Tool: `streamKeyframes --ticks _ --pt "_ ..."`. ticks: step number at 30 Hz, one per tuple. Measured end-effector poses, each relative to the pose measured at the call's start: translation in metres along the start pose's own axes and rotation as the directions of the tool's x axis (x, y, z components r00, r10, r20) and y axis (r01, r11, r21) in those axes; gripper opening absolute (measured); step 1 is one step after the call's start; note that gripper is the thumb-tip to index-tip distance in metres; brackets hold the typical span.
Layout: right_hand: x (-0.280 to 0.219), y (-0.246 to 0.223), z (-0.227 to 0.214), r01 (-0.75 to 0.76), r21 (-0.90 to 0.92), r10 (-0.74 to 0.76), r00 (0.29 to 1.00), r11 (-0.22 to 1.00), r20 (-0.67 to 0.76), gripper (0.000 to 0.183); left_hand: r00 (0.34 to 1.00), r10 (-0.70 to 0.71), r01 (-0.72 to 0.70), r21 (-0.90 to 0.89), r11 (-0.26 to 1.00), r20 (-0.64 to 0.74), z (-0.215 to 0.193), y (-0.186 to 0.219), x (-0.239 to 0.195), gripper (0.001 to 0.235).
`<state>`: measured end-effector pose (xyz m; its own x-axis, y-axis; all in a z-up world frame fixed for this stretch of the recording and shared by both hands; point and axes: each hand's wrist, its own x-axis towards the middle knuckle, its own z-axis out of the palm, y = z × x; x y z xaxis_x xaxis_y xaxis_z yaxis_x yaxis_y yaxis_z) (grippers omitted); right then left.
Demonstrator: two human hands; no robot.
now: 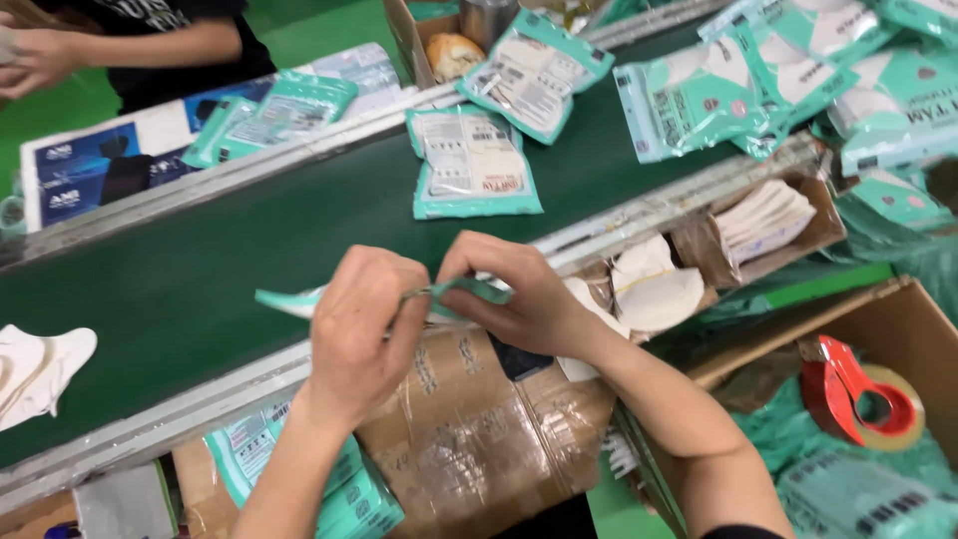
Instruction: The recorder is packing multiple face masks into individual retail pouches and placing them onto a conveyor belt.
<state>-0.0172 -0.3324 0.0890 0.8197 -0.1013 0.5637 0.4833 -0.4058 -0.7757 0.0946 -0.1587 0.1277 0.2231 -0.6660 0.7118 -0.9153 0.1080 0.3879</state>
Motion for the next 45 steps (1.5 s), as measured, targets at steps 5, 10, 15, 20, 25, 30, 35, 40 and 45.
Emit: streamKeyframes --ticks 5,10,15,20,25,30,35,40,45 --pt "-0.004 0.010 0.027 -0.020 0.011 0.020 1.000 1.000 -0.011 0.013 1.000 0.026 -0.026 0.057 0.998 0.015 -0.004 -0.008 -0.017 0.010" --pt "0.012 0.048 0.033 0.146 -0.199 -0.164 0.983 0.969 -0.078 0.021 0.955 -0.214 0.249 0.166 0.954 -0.205 -0.015 -0.018 -0.027 0.009" --pt "0.061 0.142 -0.004 -0.226 -0.639 0.088 0.966 0.735 -0.241 0.024 0.945 -0.295 0.324 0.300 0.897 -0.140 0.011 -0.059 -0.051 0.077" --pt "0.102 0.170 0.016 -0.104 -0.804 -0.015 0.990 0.585 -0.139 0.102 0.913 -0.406 0.364 0.367 0.856 0.042 0.069 -0.097 -0.074 0.097" --pt "0.135 0.210 0.009 -0.054 -0.940 0.304 0.951 0.336 0.054 0.116 0.914 -0.398 0.327 0.428 0.843 0.086 0.082 -0.092 -0.073 0.096" --pt "0.137 0.264 -0.075 -0.299 -0.951 0.686 0.708 0.079 -0.166 0.101 0.874 -0.485 0.429 0.413 0.803 0.036 0.081 -0.107 -0.085 0.079" --pt "0.093 0.248 -0.177 -0.421 -0.903 0.812 0.496 -0.084 -0.307 0.106 0.875 -0.482 0.414 0.435 0.800 0.054 0.081 -0.105 -0.085 0.068" --pt "0.016 0.289 -0.293 -0.454 -0.863 0.711 0.532 -0.220 -0.461 0.088 0.917 -0.383 0.284 0.494 0.822 0.110 0.085 -0.126 -0.102 0.056" --pt "-0.096 0.334 -0.443 -0.880 -0.467 0.626 0.412 0.085 -0.662 0.044 0.957 -0.268 0.145 0.614 0.776 0.112 0.088 -0.170 -0.130 0.047"
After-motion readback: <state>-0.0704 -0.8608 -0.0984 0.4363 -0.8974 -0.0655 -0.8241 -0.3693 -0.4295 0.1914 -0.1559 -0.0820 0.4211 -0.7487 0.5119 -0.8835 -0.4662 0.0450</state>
